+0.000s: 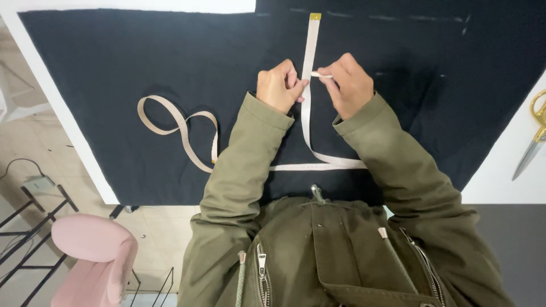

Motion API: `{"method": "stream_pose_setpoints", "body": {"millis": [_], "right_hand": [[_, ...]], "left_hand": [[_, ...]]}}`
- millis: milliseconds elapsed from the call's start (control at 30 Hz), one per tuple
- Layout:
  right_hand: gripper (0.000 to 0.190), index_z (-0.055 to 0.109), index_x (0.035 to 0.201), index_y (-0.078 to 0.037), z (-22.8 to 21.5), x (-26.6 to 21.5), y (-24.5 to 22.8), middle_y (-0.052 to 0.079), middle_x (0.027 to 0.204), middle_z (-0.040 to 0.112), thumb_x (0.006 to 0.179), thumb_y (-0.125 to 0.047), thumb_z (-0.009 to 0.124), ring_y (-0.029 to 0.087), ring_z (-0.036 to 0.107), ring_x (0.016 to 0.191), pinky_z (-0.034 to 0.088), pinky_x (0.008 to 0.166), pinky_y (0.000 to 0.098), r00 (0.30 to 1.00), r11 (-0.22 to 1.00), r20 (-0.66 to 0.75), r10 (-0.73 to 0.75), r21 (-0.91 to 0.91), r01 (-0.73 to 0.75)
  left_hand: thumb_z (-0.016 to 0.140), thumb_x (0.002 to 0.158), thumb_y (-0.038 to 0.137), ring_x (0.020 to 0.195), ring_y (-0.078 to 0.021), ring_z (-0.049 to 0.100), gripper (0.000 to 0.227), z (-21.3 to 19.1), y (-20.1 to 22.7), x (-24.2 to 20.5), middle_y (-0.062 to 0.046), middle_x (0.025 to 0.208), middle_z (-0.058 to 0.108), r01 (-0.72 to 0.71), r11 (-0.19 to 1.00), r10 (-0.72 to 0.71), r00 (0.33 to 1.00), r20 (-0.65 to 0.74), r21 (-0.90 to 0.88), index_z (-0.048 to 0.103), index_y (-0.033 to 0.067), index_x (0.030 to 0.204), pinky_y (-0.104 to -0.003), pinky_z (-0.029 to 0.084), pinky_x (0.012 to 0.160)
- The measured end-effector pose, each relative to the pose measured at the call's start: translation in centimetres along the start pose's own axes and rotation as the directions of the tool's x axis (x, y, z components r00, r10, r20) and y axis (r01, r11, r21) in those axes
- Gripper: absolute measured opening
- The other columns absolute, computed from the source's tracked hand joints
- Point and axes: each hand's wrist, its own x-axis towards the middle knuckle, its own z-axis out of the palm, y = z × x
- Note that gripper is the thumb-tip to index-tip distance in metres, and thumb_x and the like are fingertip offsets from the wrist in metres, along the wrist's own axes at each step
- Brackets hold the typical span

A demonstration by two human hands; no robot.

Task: The person measures a large piece of black fabric on a table using a measuring tape and chalk. They then retrieve a white ribbon from a nearby box, measure it, and return to the fabric to mark measurements along the ribbon's length.

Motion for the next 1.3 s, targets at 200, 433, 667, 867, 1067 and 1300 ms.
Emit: {"method": "stream_pose_setpoints", "body": {"millis": [200,433,667,867,1067,1300], "right_hand": [[0.011,0.064,0.101,-0.001,0.3,0.1,-1.1,0.012,0.095,0.052,0.099,0.002,0.075,0.028,0.060,0.087,0.050,0.074,0.0385,0.998,0.983,0.026,-0.052,-0.173,0.056],[0.010,0.064,0.102,-0.002,0.6,0.3,-1.4,0.011,0.098,0.054,0.097,0.002,0.072,0.029,0.059,0.091,0.051,0.077,0.0396,0.997,0.978,0.036,-0.065,-0.198,0.071],[0.010,0.066,0.105,-0.002,-3.9,-1.7,-0.8,0.013,0.099,0.052,0.099,0.004,0.071,0.030,0.058,0.092,0.050,0.079,0.0408,0.996,0.963,0.018,-0.083,-0.256,0.084],[0.009,0.069,0.113,0.001,-8.4,-5.1,-2.2,0.012,0.102,0.056,0.109,0.003,0.076,0.022,0.062,0.086,0.052,0.074,0.0327,0.988,0.989,-0.152,0.018,-0.141,-0.039],[0.009,0.068,0.110,0.001,-7.4,-6.1,-3.8,0.012,0.103,0.058,0.106,0.004,0.076,0.020,0.064,0.088,0.054,0.076,0.0309,0.990,0.995,-0.135,0.032,-0.085,-0.043],[0.013,0.069,0.111,0.002,-3.7,-6.2,-7.7,0.013,0.101,0.057,0.102,0.004,0.077,0.022,0.062,0.083,0.051,0.072,0.0319,0.985,0.987,-0.142,0.101,-0.106,-0.117]], "left_hand": [[0.080,0.086,0.000,0.057,-0.0146,0.077,0.040,0.1,0.3,-0.1,-0.005,0.058,0.062,-0.009,1.000,0.009,1.000,-0.007,0.019,0.044,0.0037,0.067,-0.027,0.058,0.046],[0.080,0.085,0.002,0.055,-0.0160,0.077,0.039,0.2,0.4,-0.1,-0.005,0.056,0.062,-0.013,0.994,0.014,1.000,-0.009,0.108,0.046,0.0047,0.067,-0.028,0.056,0.046],[0.081,0.083,0.001,0.056,-0.0165,0.077,0.037,0.2,0.4,0.1,-0.007,0.057,0.062,-0.044,0.992,0.046,0.999,-0.008,0.120,0.048,0.0048,0.067,-0.029,0.057,0.046],[0.081,0.084,0.000,0.056,-0.0161,0.077,0.041,-0.5,0.3,-0.6,-0.009,0.058,0.061,0.002,0.997,-0.003,1.000,0.012,0.072,0.044,0.0039,0.067,-0.029,0.058,0.044],[0.082,0.085,-0.003,0.058,-0.0140,0.076,0.043,-6.5,0.1,-2.7,-0.009,0.060,0.062,-0.017,0.993,0.025,0.998,-0.065,0.119,0.044,0.0038,0.067,-0.027,0.058,0.047],[0.081,0.086,-0.002,0.059,-0.0122,0.075,0.041,-12.5,-1.2,-1.5,-0.008,0.065,0.068,-0.015,0.992,0.020,0.999,-0.043,0.122,0.044,0.0030,0.069,-0.026,0.057,0.047]]}}
